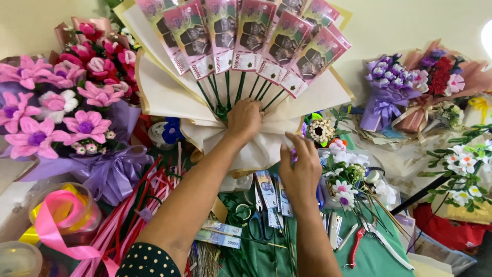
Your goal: The person assembles a money bouquet by inserting banknotes attached to green sticks into a foam base and arranging them in a fan shape. They adjust the positioning of the notes and wrap the base with white paper, then handle additional banknotes and sticks on the table.
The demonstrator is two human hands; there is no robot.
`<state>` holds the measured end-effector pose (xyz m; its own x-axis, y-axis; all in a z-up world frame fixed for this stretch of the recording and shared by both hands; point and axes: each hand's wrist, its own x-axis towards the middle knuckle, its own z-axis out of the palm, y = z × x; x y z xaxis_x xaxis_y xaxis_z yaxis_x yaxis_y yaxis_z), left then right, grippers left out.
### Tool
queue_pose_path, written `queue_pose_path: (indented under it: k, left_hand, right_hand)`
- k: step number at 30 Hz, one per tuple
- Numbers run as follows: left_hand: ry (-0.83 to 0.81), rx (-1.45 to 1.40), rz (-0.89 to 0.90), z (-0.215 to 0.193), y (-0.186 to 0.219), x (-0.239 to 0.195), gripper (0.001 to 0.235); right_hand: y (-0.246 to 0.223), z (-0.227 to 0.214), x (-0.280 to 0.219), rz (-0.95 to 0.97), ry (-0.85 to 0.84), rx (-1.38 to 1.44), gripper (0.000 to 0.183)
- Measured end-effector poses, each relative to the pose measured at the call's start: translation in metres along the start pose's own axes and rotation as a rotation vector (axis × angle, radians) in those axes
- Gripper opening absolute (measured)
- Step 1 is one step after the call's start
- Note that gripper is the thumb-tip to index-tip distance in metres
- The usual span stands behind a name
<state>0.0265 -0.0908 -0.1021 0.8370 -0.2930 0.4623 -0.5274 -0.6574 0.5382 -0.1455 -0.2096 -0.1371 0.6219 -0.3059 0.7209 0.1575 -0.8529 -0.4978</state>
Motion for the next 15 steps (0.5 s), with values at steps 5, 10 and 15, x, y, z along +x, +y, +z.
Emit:
queue_pose_path:
  k: [5,10,15]
  left_hand:
    - [0.043,0.093,0.096,0.007,-0.007,-0.004,0.021]
    - [0.111,0.184,0.193,0.002,-0.006,-0.002,0.017]
    - [0.103,0.072,0.211,0.001,0.004,0.010,0.014]
  right_hand:
    - [-0.018,0.022,0.061,0.139,-0.118,0.631,0.049]
    - [-0.034,0.047,0.101,0.372,-0.110,0.815,0.055]
    - [-0.006,0.082,0.125,0.456,-0.056,0.768,0.045]
